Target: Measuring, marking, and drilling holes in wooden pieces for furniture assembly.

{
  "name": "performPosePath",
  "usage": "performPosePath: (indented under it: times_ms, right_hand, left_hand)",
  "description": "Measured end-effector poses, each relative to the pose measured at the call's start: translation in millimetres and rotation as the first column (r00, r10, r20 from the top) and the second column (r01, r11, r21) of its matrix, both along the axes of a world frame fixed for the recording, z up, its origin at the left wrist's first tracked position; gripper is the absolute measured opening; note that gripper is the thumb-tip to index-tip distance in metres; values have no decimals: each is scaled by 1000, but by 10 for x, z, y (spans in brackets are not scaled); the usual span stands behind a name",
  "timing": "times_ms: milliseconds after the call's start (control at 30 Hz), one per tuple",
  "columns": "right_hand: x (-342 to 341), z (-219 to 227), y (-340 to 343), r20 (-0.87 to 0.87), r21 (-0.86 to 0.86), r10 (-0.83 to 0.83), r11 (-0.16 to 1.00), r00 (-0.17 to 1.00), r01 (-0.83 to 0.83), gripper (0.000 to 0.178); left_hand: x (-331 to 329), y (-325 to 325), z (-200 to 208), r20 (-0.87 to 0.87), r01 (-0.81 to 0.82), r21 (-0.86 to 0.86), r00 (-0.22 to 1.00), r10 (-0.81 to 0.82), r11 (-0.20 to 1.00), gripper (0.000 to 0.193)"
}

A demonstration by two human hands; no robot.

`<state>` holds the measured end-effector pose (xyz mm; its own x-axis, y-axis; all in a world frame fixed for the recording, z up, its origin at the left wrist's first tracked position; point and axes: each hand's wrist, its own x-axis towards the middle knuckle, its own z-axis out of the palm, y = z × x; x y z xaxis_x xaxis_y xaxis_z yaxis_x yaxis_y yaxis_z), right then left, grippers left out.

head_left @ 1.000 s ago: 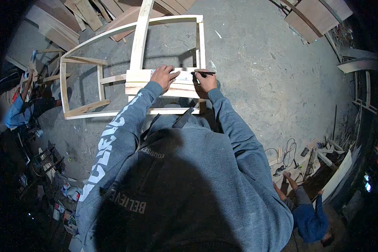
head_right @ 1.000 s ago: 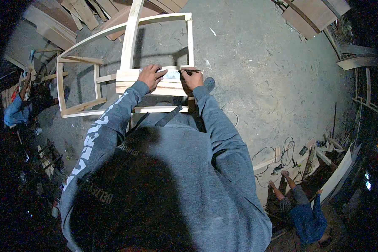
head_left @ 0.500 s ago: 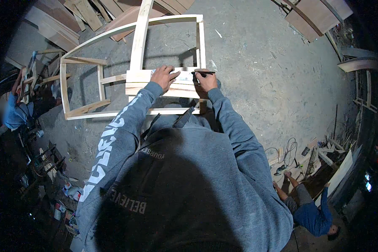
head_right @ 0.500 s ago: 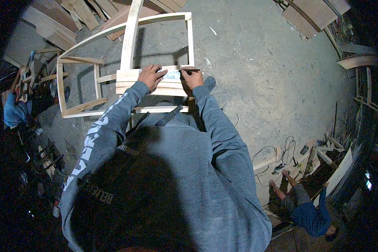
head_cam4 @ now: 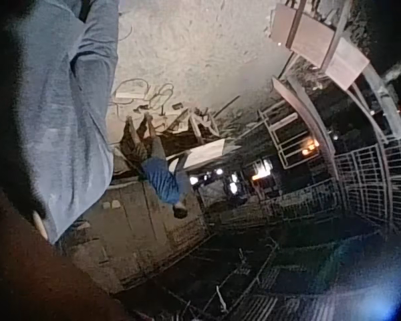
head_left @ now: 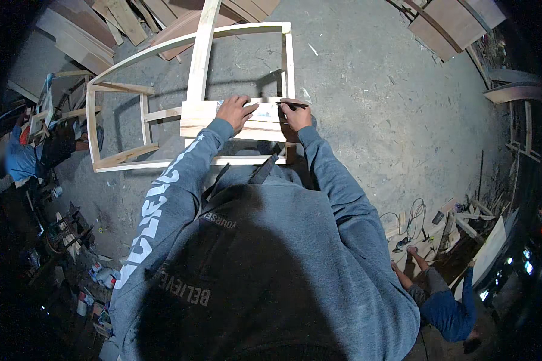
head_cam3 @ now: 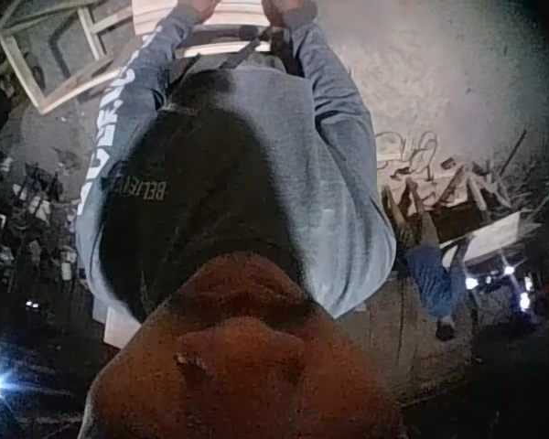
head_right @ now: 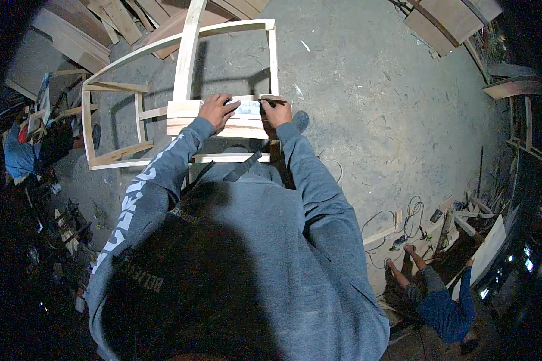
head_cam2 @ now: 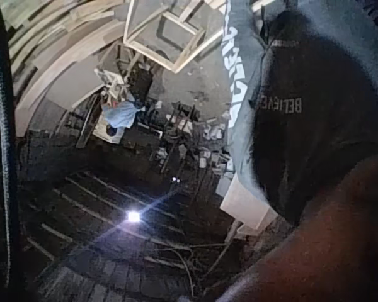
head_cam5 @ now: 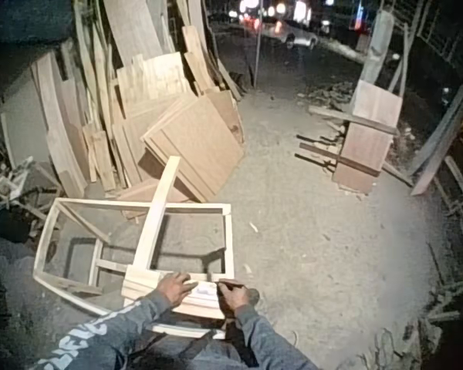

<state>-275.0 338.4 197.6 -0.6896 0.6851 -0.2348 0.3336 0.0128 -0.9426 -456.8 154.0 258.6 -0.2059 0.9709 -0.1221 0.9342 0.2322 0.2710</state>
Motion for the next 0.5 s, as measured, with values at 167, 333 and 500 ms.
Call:
performPosePath:
  times_ms: [167,333,500]
  right_hand:
    - [123,218,22,-59,-264,-211,946,976,188,27]
    - [860,608,289,-183,-78,-160,986,970,148,28]
    - [1318,965,203,-202,-313,-359,905,911,287,30]
  left_hand:
    - [-6,-48,-40,-52,30,37,998,-29,999,42]
    - [203,-221,12,-33,-1,64,999,3,998,44]
    - [376,-329,-1,266,-369,199,912,313,908,45]
